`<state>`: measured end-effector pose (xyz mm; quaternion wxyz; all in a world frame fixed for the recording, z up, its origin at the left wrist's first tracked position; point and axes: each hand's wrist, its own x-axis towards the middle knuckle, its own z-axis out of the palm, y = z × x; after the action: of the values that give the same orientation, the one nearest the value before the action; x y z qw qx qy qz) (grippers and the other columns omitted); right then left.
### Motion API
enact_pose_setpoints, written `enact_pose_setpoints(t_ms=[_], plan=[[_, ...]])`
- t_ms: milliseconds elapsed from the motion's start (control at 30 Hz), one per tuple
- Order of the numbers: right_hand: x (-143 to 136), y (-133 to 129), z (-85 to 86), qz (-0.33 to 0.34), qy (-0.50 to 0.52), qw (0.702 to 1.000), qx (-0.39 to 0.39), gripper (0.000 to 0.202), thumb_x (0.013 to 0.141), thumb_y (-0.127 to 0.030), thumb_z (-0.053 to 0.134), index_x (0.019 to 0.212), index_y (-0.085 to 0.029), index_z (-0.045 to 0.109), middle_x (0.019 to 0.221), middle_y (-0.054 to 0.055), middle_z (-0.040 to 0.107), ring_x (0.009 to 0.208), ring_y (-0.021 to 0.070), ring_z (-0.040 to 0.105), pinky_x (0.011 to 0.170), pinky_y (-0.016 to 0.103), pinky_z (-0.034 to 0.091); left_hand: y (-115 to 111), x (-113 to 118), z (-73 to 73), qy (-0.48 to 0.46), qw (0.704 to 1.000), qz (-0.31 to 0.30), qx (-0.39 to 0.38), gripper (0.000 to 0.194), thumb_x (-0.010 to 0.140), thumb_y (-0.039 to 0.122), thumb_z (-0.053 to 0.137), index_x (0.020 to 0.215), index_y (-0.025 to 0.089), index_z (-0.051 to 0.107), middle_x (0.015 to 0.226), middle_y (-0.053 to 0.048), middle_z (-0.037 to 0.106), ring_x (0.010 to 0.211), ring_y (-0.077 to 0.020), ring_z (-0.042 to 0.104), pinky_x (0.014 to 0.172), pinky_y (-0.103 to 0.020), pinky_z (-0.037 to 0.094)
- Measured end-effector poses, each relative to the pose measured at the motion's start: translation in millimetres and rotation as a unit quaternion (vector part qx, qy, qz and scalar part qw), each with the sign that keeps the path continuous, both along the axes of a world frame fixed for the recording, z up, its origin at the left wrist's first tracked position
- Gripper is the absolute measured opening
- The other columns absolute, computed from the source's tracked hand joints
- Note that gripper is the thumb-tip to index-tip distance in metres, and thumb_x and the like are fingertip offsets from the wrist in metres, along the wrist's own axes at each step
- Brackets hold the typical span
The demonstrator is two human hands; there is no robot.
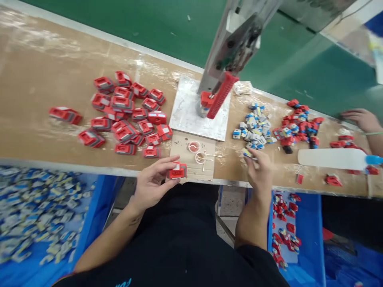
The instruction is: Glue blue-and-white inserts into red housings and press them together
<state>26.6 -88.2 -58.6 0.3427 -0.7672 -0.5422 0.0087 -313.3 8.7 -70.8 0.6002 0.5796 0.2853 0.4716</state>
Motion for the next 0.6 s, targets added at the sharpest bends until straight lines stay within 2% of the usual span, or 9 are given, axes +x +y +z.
enact_pose_setpoints(t_ms=[100,167,233,300,467,600], plan=[[-46,-10,14.7,0.026,0.166,0.973,0.155,0.025,0.093,-0.027,0.081,0.119,-0.025,0.078,0.108,0.007,0.082,0.094,0.0239,0.078,0.083,0.04,0.065,-5,7,0.6,-0.013,0.999,-0.014,-0.026,0.035,0.086,0.018,0.09,0.119,0.019,0.079,0.127,-0.016,0.083,0.106,-0.0248,0.085,0.089,-0.028,0.071],[-80,-14,22.9,0.115,0.248,0.942,0.192,0.023,0.093,-0.025,0.083,0.116,-0.027,0.079,0.104,0.006,0.083,0.095,0.0239,0.08,0.079,0.038,0.067,-7,12,-0.1,-0.01,0.999,-0.016,-0.044,0.04,0.084,0.021,0.092,0.122,0.018,0.078,0.123,-0.016,0.084,0.103,-0.0244,0.086,0.089,-0.029,0.071],[-108,-14,26.6,0.204,0.307,0.912,0.182,0.022,0.095,-0.028,0.082,0.117,-0.03,0.08,0.102,0.005,0.082,0.092,0.0243,0.08,0.075,0.039,0.068,-8,15,-0.3,-0.012,0.999,-0.016,-0.041,0.04,0.084,0.021,0.093,0.121,0.019,0.079,0.123,-0.014,0.084,0.105,-0.0237,0.085,0.091,-0.029,0.07],[-126,-11,25.8,0.238,0.362,0.885,0.169,0.023,0.099,-0.031,0.078,0.122,-0.034,0.079,0.105,0.005,0.08,0.091,0.0246,0.079,0.074,0.042,0.07,-8,16,0.5,-0.011,0.999,-0.02,-0.023,0.037,0.084,0.019,0.092,0.119,0.02,0.08,0.123,-0.013,0.083,0.111,-0.024,0.083,0.092,-0.028,0.069],[-143,-2,20.0,0.236,0.482,0.829,0.157,0.025,0.105,-0.03,0.069,0.125,-0.041,0.078,0.109,0.004,0.064,0.099,0.0247,0.08,0.074,0.042,0.074,-7,10,5.4,-0.001,1.0,-0.023,-0.002,0.035,0.084,0.016,0.091,0.117,0.023,0.082,0.121,-0.012,0.082,0.109,-0.0227,0.082,0.087,-0.027,0.069],[-147,3,18.8,0.233,0.531,0.8,0.153,0.024,0.106,-0.033,0.064,0.125,-0.04,0.077,0.109,0.004,0.055,0.095,0.0218,0.079,0.056,0.029,0.069,-8,8,6.7,-0.002,1.0,-0.014,-0.005,0.036,0.085,0.016,0.09,0.119,0.023,0.082,0.119,-0.011,0.079,0.106,-0.0214,0.082,0.086,-0.027,0.069]])
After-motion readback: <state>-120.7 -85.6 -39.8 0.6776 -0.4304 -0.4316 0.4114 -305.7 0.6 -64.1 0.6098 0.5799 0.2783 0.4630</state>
